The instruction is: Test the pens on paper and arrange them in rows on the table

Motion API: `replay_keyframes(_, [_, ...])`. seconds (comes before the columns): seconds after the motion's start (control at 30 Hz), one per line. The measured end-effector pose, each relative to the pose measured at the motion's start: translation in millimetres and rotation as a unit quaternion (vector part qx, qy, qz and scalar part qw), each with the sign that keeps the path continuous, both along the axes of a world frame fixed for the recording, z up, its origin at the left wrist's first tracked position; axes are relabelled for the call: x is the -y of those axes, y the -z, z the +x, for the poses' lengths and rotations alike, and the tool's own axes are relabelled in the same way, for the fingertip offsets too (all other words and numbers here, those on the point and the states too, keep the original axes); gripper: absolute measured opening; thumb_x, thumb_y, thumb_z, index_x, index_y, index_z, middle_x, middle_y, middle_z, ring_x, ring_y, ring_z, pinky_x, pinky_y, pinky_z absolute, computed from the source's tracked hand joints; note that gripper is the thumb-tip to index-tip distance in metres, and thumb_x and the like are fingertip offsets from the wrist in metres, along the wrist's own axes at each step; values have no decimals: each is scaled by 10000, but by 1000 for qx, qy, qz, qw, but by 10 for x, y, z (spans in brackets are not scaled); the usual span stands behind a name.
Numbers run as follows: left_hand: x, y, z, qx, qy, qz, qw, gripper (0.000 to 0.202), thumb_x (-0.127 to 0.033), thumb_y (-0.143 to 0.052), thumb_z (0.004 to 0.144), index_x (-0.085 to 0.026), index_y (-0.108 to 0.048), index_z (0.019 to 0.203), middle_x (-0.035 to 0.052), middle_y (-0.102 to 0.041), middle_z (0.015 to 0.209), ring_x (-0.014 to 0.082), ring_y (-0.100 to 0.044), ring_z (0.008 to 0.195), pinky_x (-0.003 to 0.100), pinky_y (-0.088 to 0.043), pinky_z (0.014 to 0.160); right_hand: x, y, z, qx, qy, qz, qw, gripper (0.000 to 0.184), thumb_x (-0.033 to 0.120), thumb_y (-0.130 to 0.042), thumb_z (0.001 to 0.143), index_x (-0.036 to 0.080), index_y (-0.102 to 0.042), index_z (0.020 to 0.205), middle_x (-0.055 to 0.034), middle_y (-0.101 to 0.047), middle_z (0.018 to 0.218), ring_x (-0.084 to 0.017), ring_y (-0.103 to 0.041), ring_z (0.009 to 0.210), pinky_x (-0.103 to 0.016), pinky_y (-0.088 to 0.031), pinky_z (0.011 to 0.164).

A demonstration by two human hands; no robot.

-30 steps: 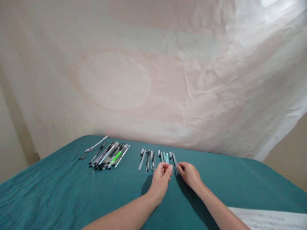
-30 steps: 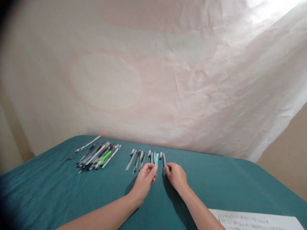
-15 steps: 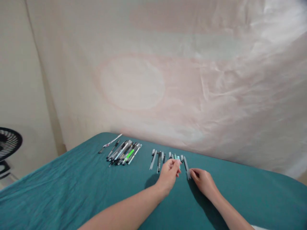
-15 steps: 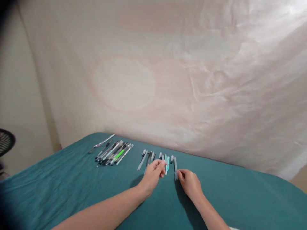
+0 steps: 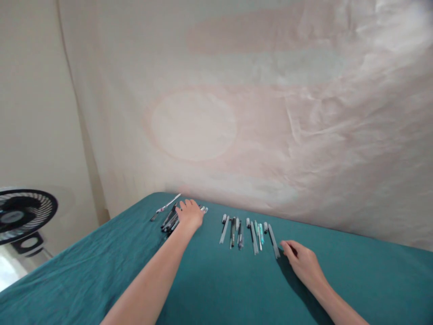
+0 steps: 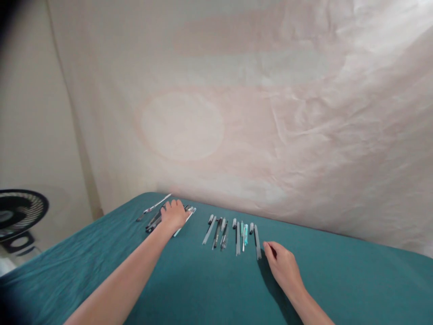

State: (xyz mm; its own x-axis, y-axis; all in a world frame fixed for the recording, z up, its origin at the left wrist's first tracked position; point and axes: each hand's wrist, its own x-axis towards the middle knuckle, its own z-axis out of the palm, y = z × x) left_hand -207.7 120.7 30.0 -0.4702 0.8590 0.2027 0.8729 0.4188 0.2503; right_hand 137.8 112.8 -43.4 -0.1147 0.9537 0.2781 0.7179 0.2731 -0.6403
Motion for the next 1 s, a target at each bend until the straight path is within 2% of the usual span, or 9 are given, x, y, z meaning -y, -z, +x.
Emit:
replay_keyframes(0.07, [-37, 99, -33, -27, -53, -38, 998, 666, -463, -410, 746, -54, -330, 1266, 232, -204, 1366, 407, -146, 1231, 594, -156, 912, 7, -6, -2, 6, -6, 6, 1000, 411, 458, -344, 792, 182, -648, 779, -50, -657, 681, -188, -574, 610, -255, -382, 578])
replay_keyframes(0.17, [-92, 258, -14, -44, -99, -108, 988, 697, -515, -334, 755, -89, -285, 1305, 192, -132, 1401, 414, -125, 1240, 623, -155, 895, 10, -2, -3, 14, -7, 9, 1000, 419, 462, -329, 799, 186, -642, 761, -44, -648, 655, -187, -565, 591, -254, -377, 572])
replay_keyframes(0.23, [-115, 336, 28, -53, -99, -127, 986, 665, -485, -309, 775, -88, -279, 1309, 193, -123, 1402, 418, -138, 1236, 636, -177, 872, 8, 5, -4, 14, -8, 10, 1000, 424, 466, -327, 799, 183, -640, 752, -45, -645, 645, -185, -562, 579, -251, -375, 564])
replay_keyframes(0.33, [-117, 387, 115, -75, -88, -130, 985, 591, -354, -369, 780, -66, -306, 1292, 221, -165, 1384, 426, -164, 1223, 640, -199, 849, 7, 7, -6, 14, -10, 9, 1000, 422, 464, -328, 799, 183, -639, 746, -46, -640, 638, -183, -561, 576, -249, -376, 559])
replay_keyframes(0.47, [-63, 344, 226, -103, -52, -104, 988, 515, -207, -401, 763, -64, -359, 1256, 240, -266, 1337, 393, -222, 1205, 606, -204, 866, 14, -11, -8, 16, -7, 6, 1000, 402, 453, -336, 795, 192, -636, 734, -41, -633, 633, -180, -558, 575, -249, -378, 559])
replay_keyframes(0.57, [-5, 269, 269, -127, -2, -67, 990, 406, -223, -352, 802, -109, -441, 1182, 199, -361, 1278, 316, -307, 1169, 497, -245, 898, 28, -31, -16, 16, -6, 8, 1000, 390, 448, -336, 796, 197, -625, 718, -38, -626, 627, -179, -554, 574, -248, -377, 554])
replay_keyframes(0.67, [32, 206, 281, -139, 27, -44, 989, 345, -253, -367, 805, -101, -505, 1083, 187, -446, 1170, 272, -390, 1091, 400, -293, 873, 44, -48, -27, 13, -10, 12, 1000, 395, 449, -329, 800, 196, -617, 707, -42, -624, 626, -181, -552, 574, -249, -377, 555])
replay_keyframes(1.0, [19, 185, 289, -125, 49, -44, 990, 292, -267, -409, 790, -97, -606, 922, 183, -563, 1030, 272, -490, 982, 365, -348, 810, 36, -33, -21, 6, -9, 20, 1000, 393, 443, -330, 800, 190, -606, 680, -40, -616, 611, -173, -546, 566, -244, -373, 551])
